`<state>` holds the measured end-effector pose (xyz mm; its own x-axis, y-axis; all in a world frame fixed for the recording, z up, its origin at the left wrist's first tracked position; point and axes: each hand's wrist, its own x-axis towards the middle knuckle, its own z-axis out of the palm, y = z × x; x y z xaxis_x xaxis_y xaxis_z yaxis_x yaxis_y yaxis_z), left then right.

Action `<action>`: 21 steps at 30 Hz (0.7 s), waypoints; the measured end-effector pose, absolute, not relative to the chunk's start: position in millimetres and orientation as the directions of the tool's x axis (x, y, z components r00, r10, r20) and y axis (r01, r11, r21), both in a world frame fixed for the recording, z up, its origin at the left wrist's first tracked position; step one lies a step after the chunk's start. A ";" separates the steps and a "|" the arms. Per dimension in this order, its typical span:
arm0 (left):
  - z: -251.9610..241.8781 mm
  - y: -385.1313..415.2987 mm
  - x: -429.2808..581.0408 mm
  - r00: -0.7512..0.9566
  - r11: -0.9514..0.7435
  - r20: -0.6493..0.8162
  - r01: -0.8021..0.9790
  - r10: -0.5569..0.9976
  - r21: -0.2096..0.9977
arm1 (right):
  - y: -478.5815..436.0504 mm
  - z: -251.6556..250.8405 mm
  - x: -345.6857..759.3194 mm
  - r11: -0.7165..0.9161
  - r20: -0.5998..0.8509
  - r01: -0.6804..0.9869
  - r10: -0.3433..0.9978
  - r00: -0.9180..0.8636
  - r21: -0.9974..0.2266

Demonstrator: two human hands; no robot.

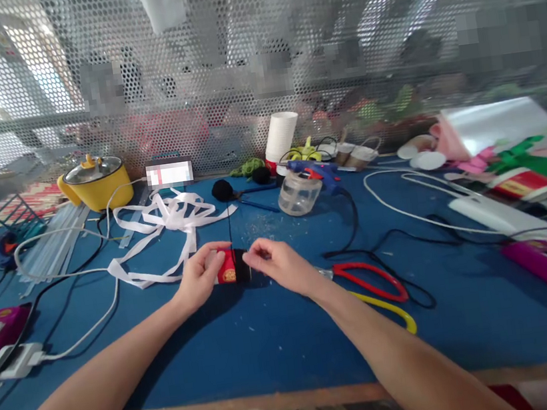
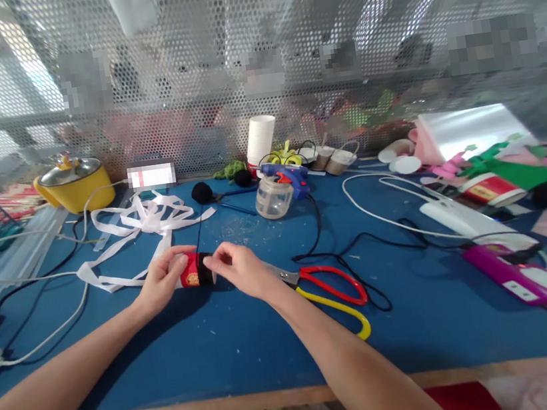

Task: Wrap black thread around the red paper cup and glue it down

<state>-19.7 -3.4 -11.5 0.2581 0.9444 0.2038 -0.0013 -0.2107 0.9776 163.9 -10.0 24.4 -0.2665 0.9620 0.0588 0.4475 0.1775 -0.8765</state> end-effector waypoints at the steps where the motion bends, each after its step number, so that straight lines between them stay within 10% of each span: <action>1: -11.0 -5.6 -19.2 0.275 -0.238 0.225 0.013 0.935 0.971 | -8.9 23.2 164.9 0.180 0.082 0.443 0.970 -0.231 -0.878; 14: -12.5 -14.7 -15.4 0.414 -0.282 0.219 0.096 0.883 0.955 | -16.7 22.1 156.0 0.334 0.214 0.258 0.891 -0.401 -0.907; 21: -8.0 -18.1 -14.2 0.326 -0.293 0.234 0.145 0.916 0.945 | -7.7 36.8 177.3 0.299 0.315 0.371 0.949 -0.018 -0.879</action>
<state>-14.2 -18.1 -8.0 0.3257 0.9160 0.2341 0.1454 -0.2932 0.9449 177.3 -7.7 36.8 -0.0181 0.9489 0.3150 0.3713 0.2989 -0.8791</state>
